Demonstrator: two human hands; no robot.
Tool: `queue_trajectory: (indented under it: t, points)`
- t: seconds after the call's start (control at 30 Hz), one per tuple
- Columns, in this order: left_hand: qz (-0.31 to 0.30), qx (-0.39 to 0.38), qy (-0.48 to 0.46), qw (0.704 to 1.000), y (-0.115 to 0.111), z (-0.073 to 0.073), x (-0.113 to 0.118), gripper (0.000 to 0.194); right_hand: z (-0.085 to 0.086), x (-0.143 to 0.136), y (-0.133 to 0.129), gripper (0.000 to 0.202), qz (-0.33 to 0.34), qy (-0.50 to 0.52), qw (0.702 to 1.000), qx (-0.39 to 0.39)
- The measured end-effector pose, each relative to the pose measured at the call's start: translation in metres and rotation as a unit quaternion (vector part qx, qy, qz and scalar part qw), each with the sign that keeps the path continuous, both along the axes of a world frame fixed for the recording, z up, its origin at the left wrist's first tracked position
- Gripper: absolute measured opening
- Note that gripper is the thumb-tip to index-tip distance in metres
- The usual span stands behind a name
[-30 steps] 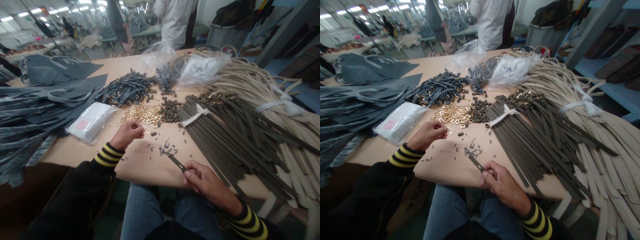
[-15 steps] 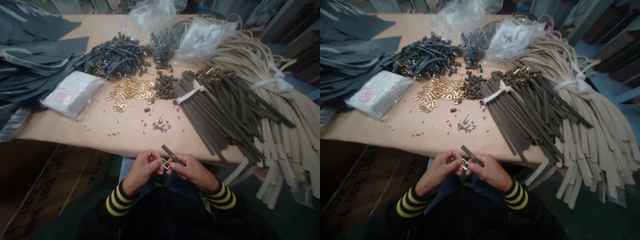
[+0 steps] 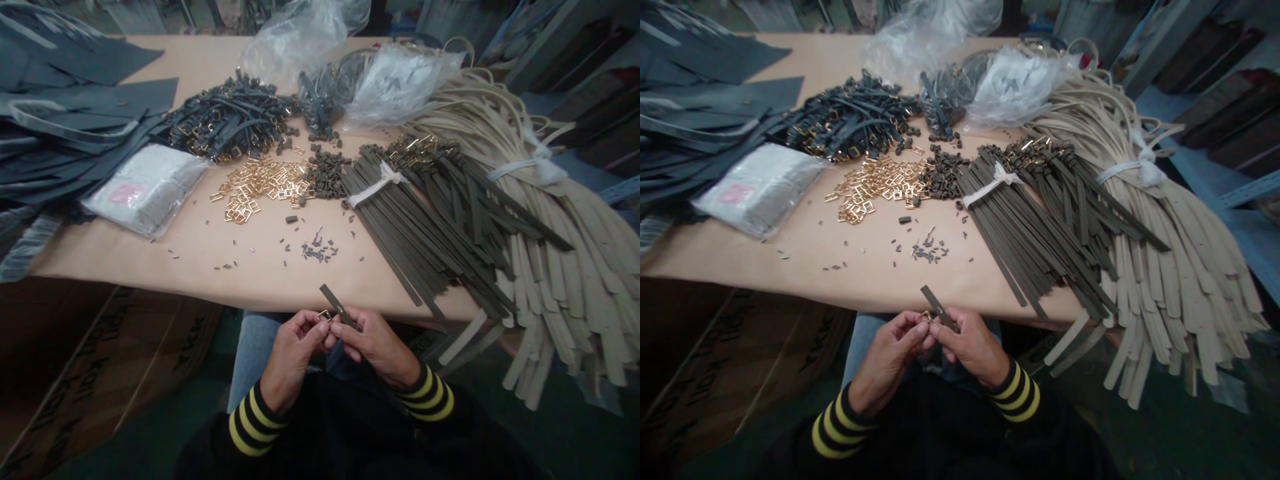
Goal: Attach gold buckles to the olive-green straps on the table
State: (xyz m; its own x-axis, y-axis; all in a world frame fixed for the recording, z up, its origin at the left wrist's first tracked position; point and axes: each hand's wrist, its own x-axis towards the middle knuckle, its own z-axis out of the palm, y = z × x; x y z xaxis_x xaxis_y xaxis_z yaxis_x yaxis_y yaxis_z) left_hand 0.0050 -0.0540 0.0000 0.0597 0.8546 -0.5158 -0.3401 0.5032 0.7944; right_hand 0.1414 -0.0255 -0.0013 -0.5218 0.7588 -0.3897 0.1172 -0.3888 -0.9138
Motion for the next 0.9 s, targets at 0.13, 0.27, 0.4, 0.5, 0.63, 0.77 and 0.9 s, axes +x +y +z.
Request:
queue_trajectory:
  t: [0.13,0.27,0.4,0.5,0.63,0.77,0.9]
  points:
    - [-0.086,0.025,0.077,0.993,-0.004,0.0,-0.002,0.019,-0.001,0.005,-0.001,0.023,0.034,-0.108,0.989,0.092]
    - [-0.246,0.035,0.151,0.957,-0.007,0.003,-0.005,0.013,0.004,0.01,0.002,0.017,0.076,-0.177,0.965,0.176]
    - [-0.273,0.025,0.178,0.945,-0.007,0.004,-0.005,0.012,0.006,0.014,0.005,0.02,0.131,-0.201,0.951,0.195]
    - [-0.213,0.003,0.162,0.963,-0.006,0.004,-0.005,0.016,0.006,0.016,0.006,0.02,0.139,-0.193,0.956,0.17]
    - [-0.12,-0.03,0.1,0.987,-0.007,0.0,-0.006,0.025,0.004,0.014,0.003,0.02,0.081,-0.155,0.978,0.116]
    - [-0.043,-0.051,0.027,0.997,-0.009,-0.002,-0.002,0.027,0.0,0.008,-0.002,0.019,0.013,-0.105,0.991,0.077]
    - [0.011,-0.068,-0.048,0.996,-0.009,-0.001,0.001,0.024,-0.003,0.005,-0.006,0.018,0.004,-0.08,0.995,0.056]
